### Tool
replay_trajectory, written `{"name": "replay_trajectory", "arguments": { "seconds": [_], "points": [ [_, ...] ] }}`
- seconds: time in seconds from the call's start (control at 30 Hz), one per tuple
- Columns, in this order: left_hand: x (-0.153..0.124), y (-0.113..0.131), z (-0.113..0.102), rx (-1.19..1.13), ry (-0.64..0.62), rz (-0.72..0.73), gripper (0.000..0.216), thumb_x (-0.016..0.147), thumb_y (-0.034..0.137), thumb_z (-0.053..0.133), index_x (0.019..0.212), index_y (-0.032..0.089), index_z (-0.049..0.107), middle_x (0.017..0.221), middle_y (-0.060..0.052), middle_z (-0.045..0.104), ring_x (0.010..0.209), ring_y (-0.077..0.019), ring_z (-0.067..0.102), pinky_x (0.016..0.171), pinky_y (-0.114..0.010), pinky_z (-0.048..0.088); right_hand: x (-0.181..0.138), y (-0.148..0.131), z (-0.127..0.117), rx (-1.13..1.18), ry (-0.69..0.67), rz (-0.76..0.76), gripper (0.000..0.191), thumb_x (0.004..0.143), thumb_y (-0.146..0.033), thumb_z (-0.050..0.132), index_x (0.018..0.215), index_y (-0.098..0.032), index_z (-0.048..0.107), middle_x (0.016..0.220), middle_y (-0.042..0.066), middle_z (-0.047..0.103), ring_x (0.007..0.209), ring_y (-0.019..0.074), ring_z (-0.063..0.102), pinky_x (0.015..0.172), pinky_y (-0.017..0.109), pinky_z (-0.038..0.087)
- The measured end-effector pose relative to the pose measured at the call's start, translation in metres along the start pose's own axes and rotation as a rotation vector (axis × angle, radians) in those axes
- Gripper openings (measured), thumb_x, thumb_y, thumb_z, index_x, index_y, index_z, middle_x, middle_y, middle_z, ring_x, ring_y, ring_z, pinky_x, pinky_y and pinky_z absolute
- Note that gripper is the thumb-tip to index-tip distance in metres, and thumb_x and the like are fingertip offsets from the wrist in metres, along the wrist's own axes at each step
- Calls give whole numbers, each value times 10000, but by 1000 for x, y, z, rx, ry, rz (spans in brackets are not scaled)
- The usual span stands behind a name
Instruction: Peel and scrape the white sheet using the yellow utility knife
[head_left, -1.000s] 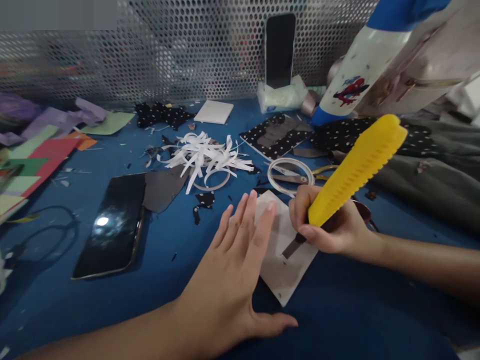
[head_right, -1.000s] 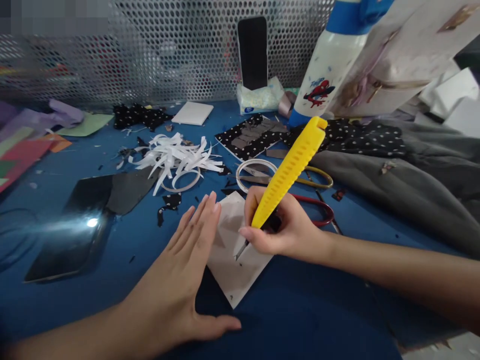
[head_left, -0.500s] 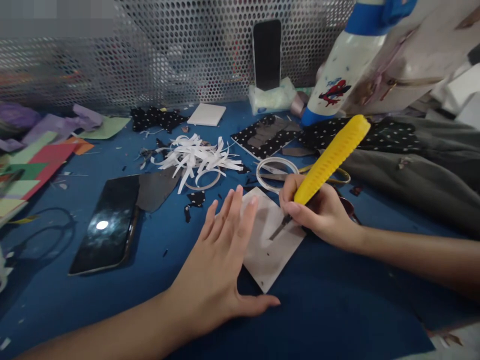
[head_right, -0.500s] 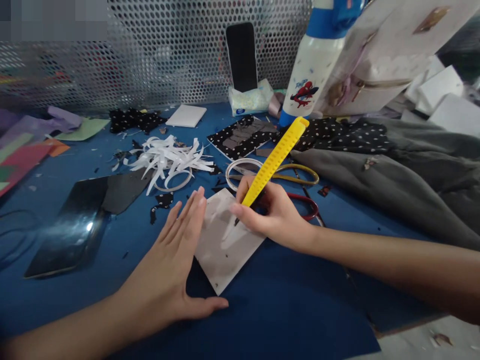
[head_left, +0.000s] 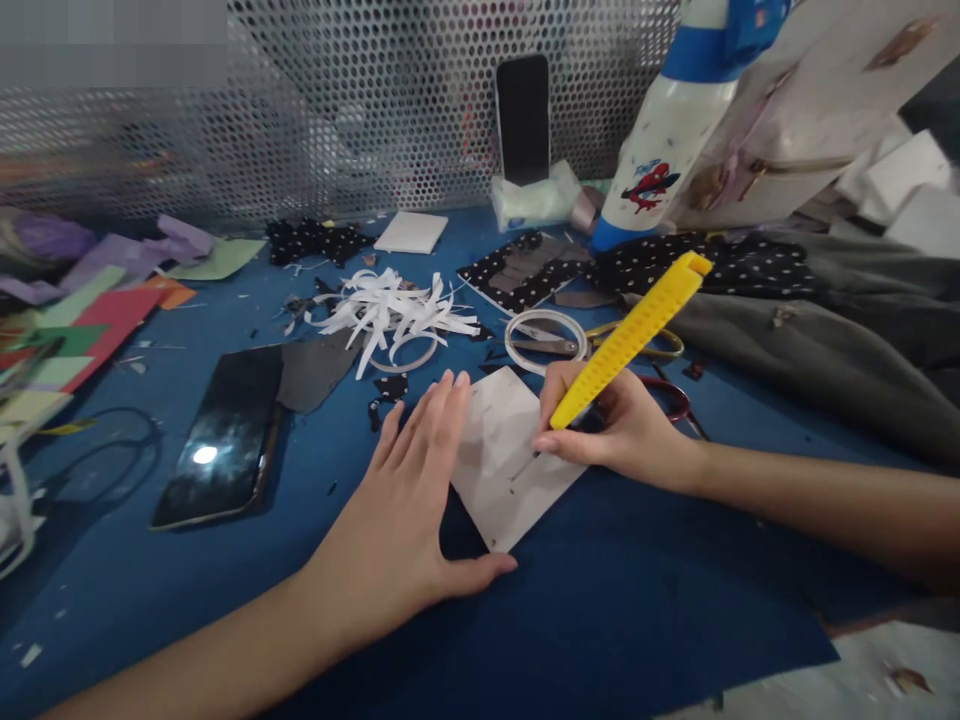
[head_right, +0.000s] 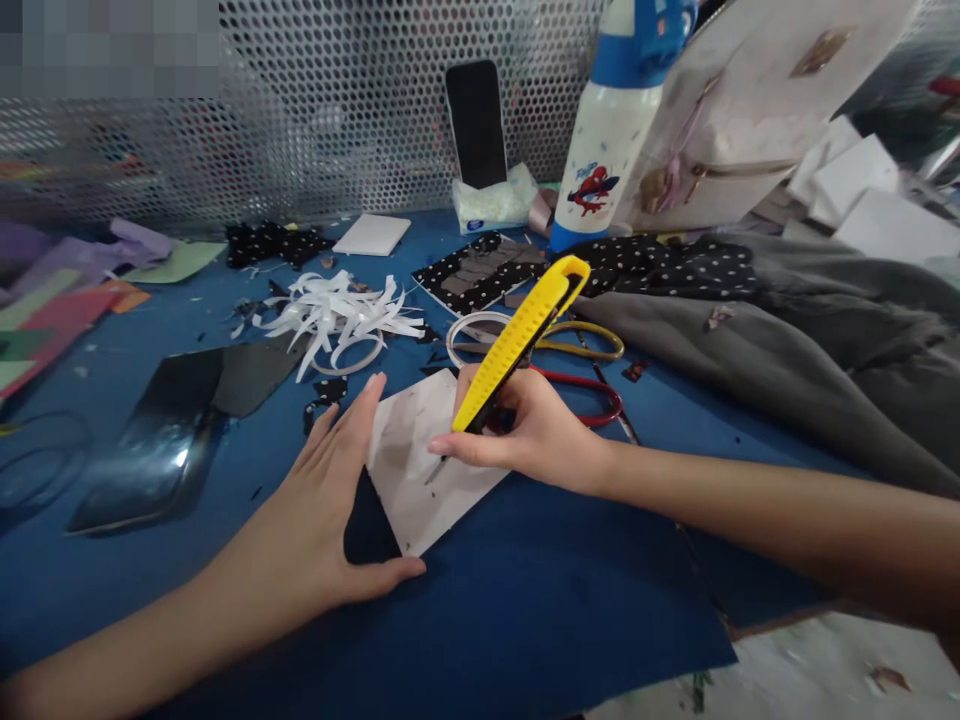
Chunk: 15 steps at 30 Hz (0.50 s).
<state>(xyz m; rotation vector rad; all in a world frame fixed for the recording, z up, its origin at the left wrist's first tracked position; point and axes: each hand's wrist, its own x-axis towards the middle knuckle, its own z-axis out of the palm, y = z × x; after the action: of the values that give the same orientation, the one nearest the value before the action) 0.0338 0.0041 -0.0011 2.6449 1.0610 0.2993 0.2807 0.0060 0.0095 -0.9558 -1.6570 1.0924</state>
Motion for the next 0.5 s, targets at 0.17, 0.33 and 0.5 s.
{"name": "replay_trajectory", "arguments": {
  "seconds": [0.17,0.33,0.5],
  "points": [
    [-6,-4,-3,-59,-11,57,1418,682,702,778,1583,245,-217,1687,-177,100,1534,-419,161,1202,-677,192,-4,1,4,45,-37,49,312,710,-304,898,693,-165,618,651,-31,578,568,90,508,475,221,366],
    [-6,-4,-3,-57,-20,45,1462,642,657,823,1591,209,-195,1683,-166,140,1539,-405,160,1228,-644,168,-7,0,9,81,-61,106,247,754,-265,861,716,-166,639,675,-11,621,611,107,563,528,227,425],
    [-4,-2,-2,-58,-39,38,1458,631,647,822,1601,175,-160,1686,-150,137,1545,-357,177,1255,-584,137,-8,3,9,70,-83,144,239,775,-293,849,735,-172,646,686,-6,607,637,122,555,541,242,419]
  ]
}}
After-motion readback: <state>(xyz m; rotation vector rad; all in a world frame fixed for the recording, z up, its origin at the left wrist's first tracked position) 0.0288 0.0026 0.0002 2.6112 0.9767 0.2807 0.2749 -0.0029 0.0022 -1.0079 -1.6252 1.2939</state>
